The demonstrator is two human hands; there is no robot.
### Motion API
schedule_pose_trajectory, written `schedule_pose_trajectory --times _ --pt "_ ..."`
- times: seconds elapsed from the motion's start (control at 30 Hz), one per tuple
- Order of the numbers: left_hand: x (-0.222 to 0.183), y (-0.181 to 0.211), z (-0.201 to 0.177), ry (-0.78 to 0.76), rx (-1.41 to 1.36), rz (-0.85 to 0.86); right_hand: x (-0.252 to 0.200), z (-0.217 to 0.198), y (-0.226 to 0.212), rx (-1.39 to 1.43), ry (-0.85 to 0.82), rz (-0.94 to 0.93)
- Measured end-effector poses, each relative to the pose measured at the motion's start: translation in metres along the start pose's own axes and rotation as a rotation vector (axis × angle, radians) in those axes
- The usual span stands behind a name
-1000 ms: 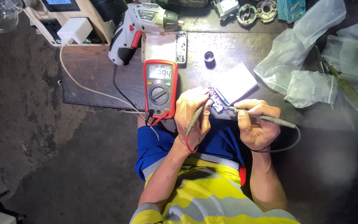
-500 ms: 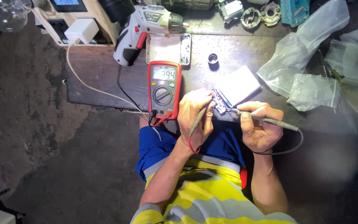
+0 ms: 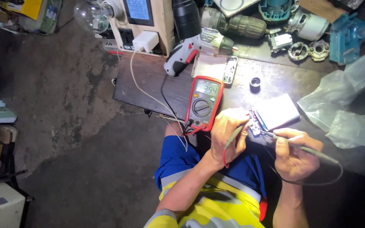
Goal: Testing a circuit board with a multimeter and soldering a small component using a soldering iron and tweezers
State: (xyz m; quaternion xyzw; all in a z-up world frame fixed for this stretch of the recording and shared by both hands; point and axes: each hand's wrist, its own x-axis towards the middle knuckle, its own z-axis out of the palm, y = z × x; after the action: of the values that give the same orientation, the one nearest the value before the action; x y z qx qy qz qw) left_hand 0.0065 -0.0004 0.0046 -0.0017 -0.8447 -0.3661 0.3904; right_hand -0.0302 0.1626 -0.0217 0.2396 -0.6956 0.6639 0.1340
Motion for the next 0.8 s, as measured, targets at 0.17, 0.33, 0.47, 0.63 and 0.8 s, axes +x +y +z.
schedule_pose_trajectory --times 0.17,0.33,0.47,0.63,0.8 --pt "0.001 0.002 -0.003 -0.017 -0.031 -0.023 0.0 0.001 -0.001 -0.004 0.008 0.018" --pt "0.003 0.002 -0.005 -0.023 -0.04 -0.023 0.003 0.002 -0.002 -0.029 -0.003 -0.006" --pt "-0.001 -0.004 0.002 0.011 -0.019 -0.007 0.007 0.004 0.004 -0.012 0.021 -0.052" --pt "0.001 -0.002 0.005 0.04 -0.004 0.008 0.008 0.003 0.007 -0.016 0.067 -0.112" --pt "0.002 -0.005 0.005 0.037 0.045 0.045 0.01 0.002 0.006 0.026 0.055 -0.105"
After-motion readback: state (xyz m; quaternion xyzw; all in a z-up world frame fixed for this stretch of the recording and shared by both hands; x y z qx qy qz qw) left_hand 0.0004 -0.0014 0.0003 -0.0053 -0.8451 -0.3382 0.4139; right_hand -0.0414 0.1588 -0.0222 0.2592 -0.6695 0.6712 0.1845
